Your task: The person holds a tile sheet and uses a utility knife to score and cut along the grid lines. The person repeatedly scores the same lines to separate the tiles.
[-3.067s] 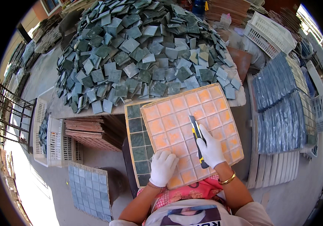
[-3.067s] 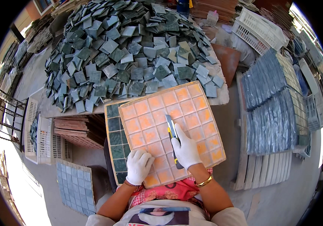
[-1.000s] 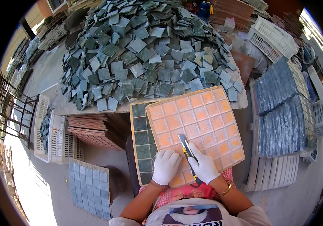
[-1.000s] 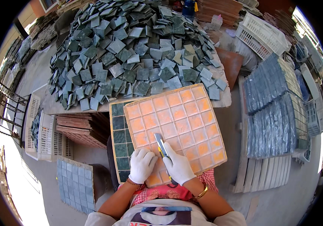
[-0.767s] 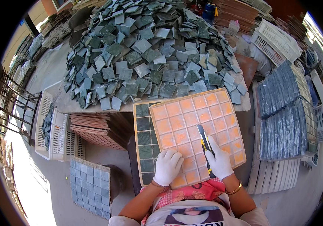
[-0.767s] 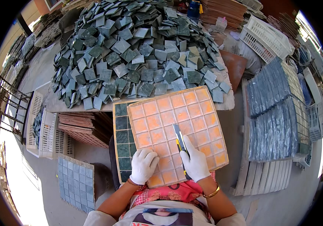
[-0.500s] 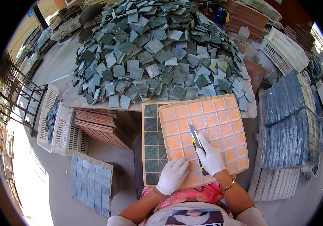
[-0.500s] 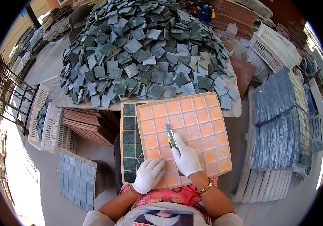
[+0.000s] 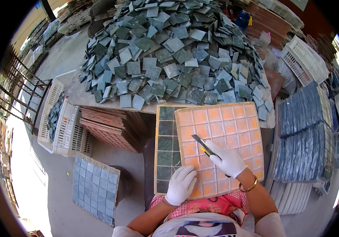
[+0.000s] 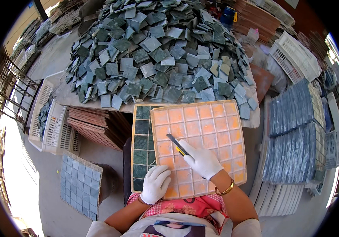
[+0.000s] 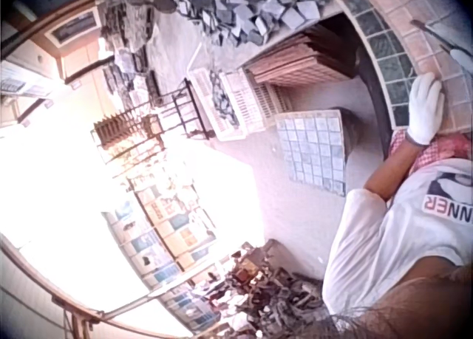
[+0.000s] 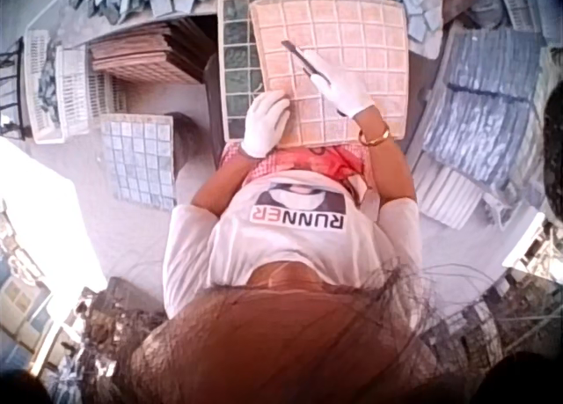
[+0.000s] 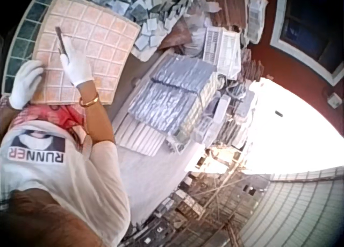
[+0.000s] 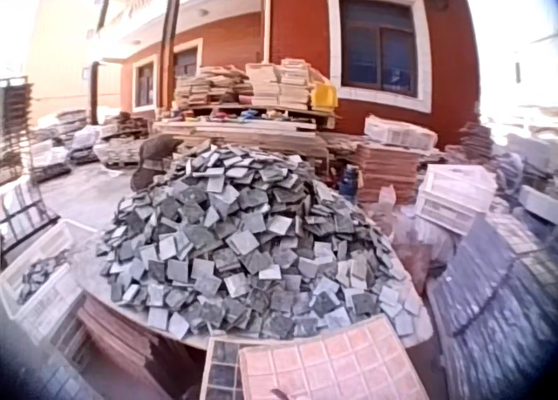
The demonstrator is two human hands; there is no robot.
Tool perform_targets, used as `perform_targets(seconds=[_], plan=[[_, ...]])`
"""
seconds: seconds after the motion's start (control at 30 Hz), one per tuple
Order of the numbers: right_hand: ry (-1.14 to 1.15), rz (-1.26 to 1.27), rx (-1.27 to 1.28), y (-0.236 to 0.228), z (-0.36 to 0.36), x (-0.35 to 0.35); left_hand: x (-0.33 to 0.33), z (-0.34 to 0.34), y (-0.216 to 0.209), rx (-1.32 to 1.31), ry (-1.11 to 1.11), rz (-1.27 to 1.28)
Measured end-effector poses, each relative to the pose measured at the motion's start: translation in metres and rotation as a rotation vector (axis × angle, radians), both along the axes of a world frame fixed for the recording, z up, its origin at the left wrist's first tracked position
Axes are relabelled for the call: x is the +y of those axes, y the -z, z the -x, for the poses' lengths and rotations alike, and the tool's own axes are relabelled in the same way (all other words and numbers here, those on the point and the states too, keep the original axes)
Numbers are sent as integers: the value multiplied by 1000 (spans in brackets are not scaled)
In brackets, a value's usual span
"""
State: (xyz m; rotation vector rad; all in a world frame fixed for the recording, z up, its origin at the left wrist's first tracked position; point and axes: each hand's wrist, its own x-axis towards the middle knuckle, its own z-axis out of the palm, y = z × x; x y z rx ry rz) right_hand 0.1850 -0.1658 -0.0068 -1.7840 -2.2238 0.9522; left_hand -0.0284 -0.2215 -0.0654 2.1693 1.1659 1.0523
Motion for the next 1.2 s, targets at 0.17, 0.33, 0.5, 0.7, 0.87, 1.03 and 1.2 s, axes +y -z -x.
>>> perform_targets(seconds=[0.17, 0.33, 0.5, 0.7, 0.87, 1.03, 1.2], plan=[[-245, -71, 23, 10, -42, 20, 2, -1, -1, -38, 9, -10], [-347, 28, -24, 3, -47, 38, 1, -1, -1, -9, -3, -11], [-363, 45, -99, -5, -38, 39, 2, -2, -2, -3, -18, 11], [-386, 246, -14, -5, -44, 16, 0, -1, 4, -12, -41, 30], [-331, 23, 31, 4, -47, 24, 4, -2, 1, 13, -40, 1], [-398, 31, -5, 6, -47, 34, 2, -3, 1, 10, -46, -2], [-356, 197, 18, 2, -49, 6, 3, -3, 2, -8, -65, 10]])
